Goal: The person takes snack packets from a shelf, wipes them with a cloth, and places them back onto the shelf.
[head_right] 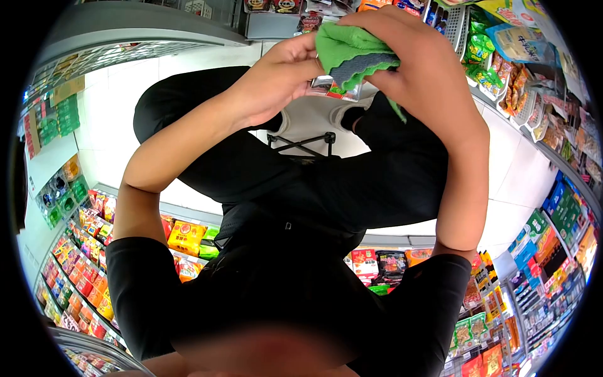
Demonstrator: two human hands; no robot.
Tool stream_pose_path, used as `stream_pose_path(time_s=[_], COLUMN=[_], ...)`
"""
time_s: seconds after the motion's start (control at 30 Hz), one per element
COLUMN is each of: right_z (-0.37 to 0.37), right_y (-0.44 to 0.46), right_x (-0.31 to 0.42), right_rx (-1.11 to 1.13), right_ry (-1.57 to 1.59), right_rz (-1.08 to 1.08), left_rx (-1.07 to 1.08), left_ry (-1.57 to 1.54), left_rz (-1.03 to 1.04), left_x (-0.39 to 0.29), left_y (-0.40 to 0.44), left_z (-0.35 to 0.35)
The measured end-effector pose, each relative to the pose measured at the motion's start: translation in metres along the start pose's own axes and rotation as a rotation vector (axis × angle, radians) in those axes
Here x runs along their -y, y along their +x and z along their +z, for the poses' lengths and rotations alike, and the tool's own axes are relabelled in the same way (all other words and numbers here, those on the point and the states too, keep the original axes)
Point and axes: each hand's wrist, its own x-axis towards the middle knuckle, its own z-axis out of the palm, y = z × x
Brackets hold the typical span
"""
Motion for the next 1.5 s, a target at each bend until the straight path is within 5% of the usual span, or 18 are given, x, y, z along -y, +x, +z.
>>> stream_pose_path(time_s=[0.17, 0.4, 1.07, 1.5], right_z=[0.001, -0.001, 0.014, 0.005], right_y=[0.001, 0.001, -0.004, -0.005], right_x=[0.002, 0.004, 0.009, 0.004], right_rx=[-0.078, -0.021, 0.029, -0.014], right_ry=[-0.110, -0.080, -0.088, -0.137], right_rz=[-0.046, -0.044, -0.068, -0.076], left_rx=[-0.021, 0.077, -0.154, -0.119], left_ry=[0.005, -0.454, -0.443, -0.513], left_rz=[-0.016, -0.051, -0.010, 0.089], left_x=[0.000, -0.009, -0.020, -0.014], left_y=[0.000, 0.004, -0.001, 0.010], left_z=[0.005, -0.003, 0.005, -0.004])
